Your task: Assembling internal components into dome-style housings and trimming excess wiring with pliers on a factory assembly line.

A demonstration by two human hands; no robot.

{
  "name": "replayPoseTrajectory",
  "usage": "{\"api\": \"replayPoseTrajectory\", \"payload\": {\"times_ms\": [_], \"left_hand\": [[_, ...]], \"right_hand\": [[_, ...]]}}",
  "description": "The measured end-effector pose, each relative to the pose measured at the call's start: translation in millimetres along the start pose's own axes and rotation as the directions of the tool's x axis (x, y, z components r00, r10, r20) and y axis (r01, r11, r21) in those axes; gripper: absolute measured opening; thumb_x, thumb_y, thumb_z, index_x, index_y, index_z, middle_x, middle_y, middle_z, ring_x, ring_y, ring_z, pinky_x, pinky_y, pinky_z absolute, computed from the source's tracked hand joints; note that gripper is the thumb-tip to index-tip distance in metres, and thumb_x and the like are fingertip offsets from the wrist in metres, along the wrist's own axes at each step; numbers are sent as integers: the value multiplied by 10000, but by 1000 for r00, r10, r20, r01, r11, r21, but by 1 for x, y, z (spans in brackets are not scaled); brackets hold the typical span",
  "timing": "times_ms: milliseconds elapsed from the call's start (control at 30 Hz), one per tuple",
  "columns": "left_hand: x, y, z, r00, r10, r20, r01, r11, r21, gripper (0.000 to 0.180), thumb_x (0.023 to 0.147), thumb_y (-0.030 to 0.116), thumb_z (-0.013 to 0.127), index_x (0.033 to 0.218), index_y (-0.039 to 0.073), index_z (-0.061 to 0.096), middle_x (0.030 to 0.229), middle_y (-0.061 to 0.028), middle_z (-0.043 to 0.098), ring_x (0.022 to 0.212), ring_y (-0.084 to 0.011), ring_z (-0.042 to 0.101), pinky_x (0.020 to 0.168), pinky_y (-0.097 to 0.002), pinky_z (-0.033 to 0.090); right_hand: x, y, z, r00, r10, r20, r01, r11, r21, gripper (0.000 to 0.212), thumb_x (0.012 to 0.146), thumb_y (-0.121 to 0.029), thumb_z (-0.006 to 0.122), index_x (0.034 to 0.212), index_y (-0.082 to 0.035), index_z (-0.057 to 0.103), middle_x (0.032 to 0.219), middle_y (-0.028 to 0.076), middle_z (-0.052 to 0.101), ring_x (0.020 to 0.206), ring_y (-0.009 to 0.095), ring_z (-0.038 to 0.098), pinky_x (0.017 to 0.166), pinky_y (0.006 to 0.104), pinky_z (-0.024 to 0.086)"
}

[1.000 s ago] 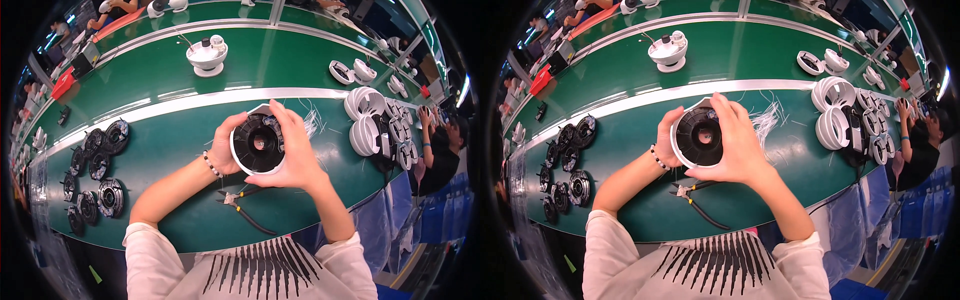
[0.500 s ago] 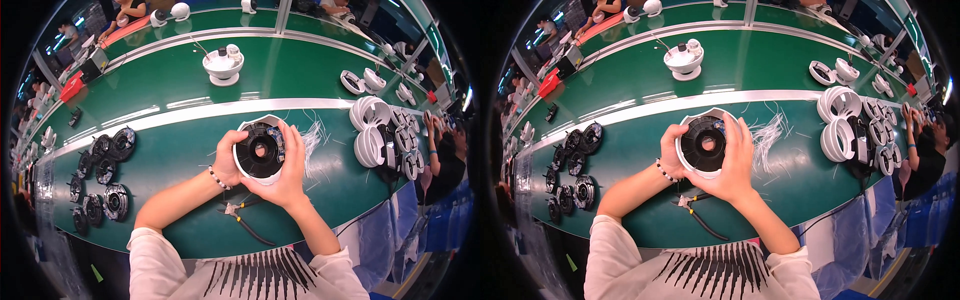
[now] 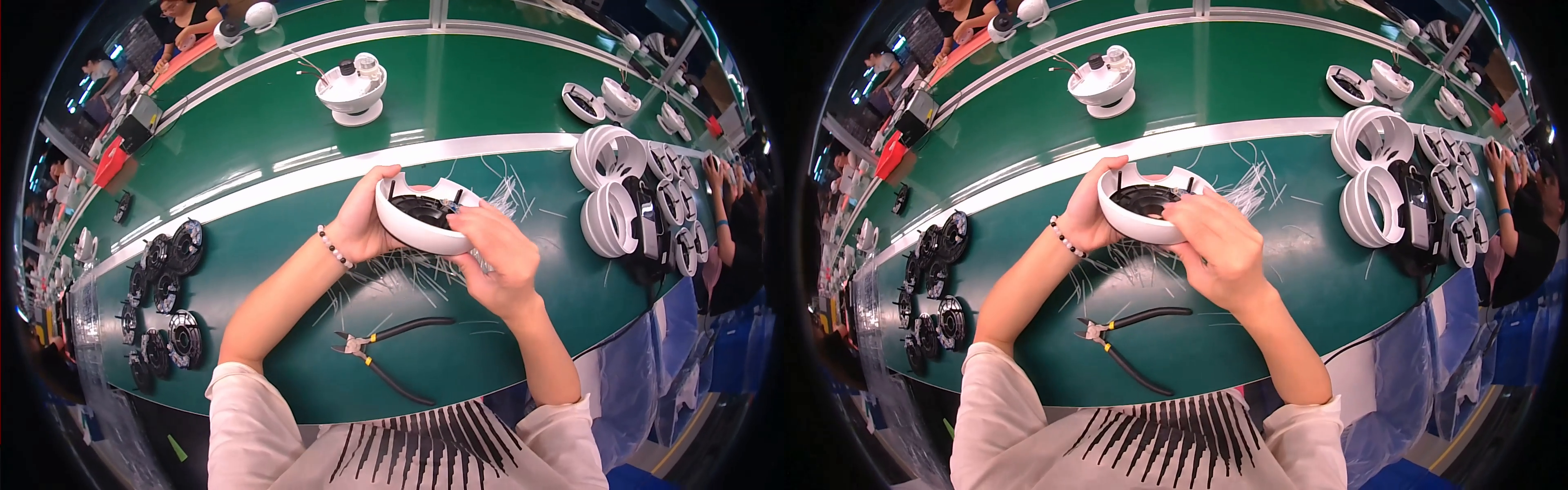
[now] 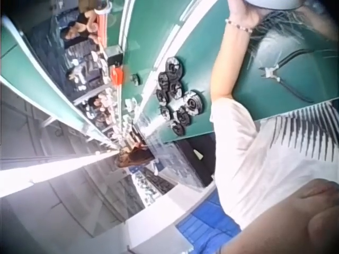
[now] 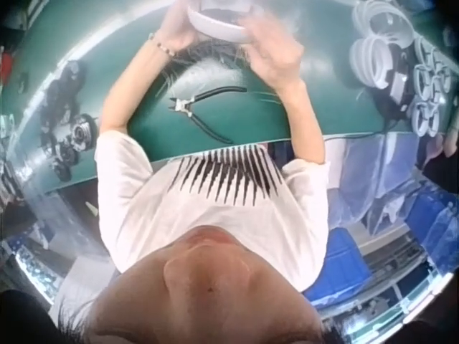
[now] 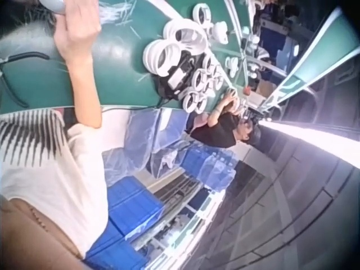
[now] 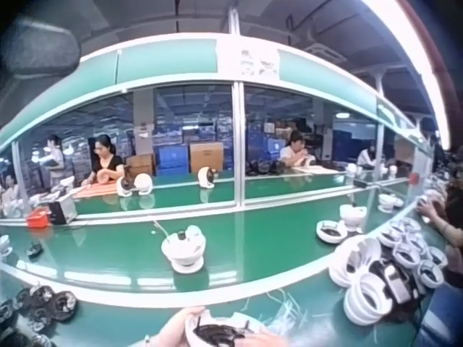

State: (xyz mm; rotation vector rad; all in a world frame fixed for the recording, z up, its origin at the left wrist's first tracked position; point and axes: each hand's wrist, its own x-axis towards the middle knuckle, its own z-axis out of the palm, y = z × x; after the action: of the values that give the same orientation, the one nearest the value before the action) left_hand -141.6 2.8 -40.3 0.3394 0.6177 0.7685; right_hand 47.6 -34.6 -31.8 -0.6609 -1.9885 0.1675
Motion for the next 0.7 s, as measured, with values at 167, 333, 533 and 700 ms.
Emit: {"api": "replayPoseTrajectory", "payload": {"times_ms": [167,333,533,700], "left_hand": [[18,-13,12,994,52,-96,-51,999,13,402,822,367,360,1004,25,465,992,-167,551,879,-276,564,757,-424,472],[21,-26,32,997,79,-25,-79,997,-13,393,859,303,293,1059,0,443,1058,-172,512,941,-275,541,774,-415,483],[17,-26,43,989,143,22,-144,989,26,391,883,325,294,1069,16,446,1081,-161,508,956,-256,535,816,-404,452],[10,-22,46,992,125,9,-125,992,-9,335,863,272,314,1033,19,453,1057,-150,510,939,-249,539,815,-402,461]], "right_hand": [[10,2,-17,999,22,44,-14,984,-177,415,549,-68,693,942,-32,566,927,73,600,854,244,572,811,408,422],[8,14,-15,992,-128,23,130,968,-213,334,566,-91,657,881,-18,574,860,73,577,735,232,536,659,347,420],[4,14,-19,984,-107,-146,81,982,-169,368,510,-57,705,863,-32,603,749,61,581,628,239,540,595,338,441],[9,14,-28,993,-88,-82,80,993,-91,395,512,-28,705,892,-33,598,808,75,598,728,238,576,694,365,466]]}}
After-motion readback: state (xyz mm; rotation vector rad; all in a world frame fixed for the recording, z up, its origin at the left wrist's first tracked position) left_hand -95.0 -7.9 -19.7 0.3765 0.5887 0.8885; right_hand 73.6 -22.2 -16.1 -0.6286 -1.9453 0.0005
